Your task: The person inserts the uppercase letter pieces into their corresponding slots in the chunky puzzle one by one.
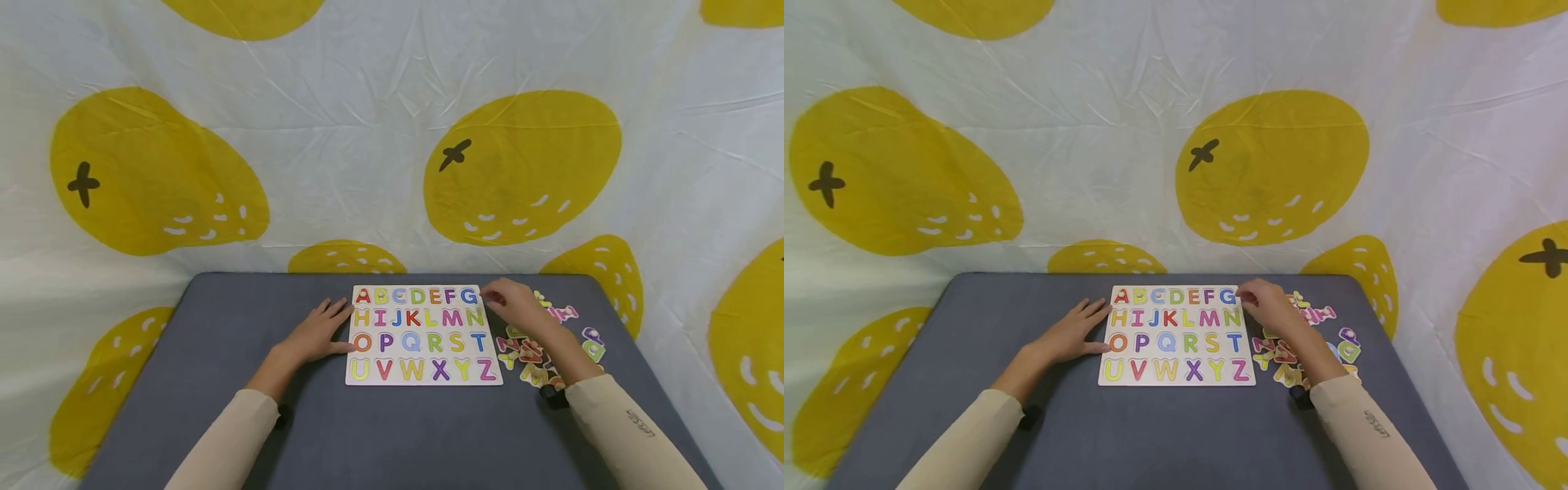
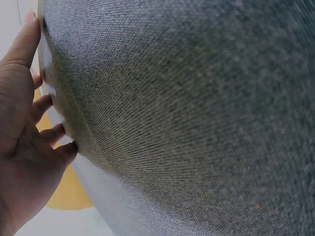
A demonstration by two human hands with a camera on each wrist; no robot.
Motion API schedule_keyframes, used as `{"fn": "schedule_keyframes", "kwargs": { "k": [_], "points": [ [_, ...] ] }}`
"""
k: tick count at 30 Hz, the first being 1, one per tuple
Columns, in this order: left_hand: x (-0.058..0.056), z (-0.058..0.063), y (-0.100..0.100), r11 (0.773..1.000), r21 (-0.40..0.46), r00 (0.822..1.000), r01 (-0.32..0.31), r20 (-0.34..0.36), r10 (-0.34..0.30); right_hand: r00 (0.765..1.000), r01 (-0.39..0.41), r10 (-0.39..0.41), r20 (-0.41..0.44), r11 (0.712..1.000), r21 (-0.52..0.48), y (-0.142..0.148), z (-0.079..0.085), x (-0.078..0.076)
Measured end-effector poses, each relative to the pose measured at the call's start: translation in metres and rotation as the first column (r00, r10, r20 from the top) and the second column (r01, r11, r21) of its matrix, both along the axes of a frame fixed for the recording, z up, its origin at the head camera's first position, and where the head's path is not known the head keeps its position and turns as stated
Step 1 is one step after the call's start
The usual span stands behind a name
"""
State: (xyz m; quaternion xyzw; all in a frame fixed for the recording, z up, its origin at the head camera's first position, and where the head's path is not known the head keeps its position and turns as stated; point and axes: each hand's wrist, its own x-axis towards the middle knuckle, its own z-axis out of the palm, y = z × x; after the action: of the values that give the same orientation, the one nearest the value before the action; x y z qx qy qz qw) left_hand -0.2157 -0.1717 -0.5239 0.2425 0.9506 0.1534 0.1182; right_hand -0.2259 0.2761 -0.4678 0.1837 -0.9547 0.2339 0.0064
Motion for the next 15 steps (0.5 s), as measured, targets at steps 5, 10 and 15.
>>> {"fn": "schedule_keyframes", "kwargs": {
  "k": [5, 10, 15],
  "points": [
    [-0.001, -0.001, 0.002, 1.0, -0.01, 1.0, 0.0, 0.008, 0.0, 0.998, 0.059, -0.059, 0.005, 0.998, 0.018, 0.045, 0.003, 0.023],
    [-0.001, -0.002, 0.001, 1.0, -0.015, 1.0, -0.006, 0.011, 0.006, 0.995, 0.093, -0.094, 0.027, 0.995, 0.044, 0.086, 0.003, 0.038],
    [-0.001, -0.001, 0.0, 1.0, -0.015, 1.0, -0.015, 0.016, 0.015, 0.993, 0.103, -0.107, 0.043, 0.991, 0.088, 0.121, 0.002, 0.048]
  ]
}}
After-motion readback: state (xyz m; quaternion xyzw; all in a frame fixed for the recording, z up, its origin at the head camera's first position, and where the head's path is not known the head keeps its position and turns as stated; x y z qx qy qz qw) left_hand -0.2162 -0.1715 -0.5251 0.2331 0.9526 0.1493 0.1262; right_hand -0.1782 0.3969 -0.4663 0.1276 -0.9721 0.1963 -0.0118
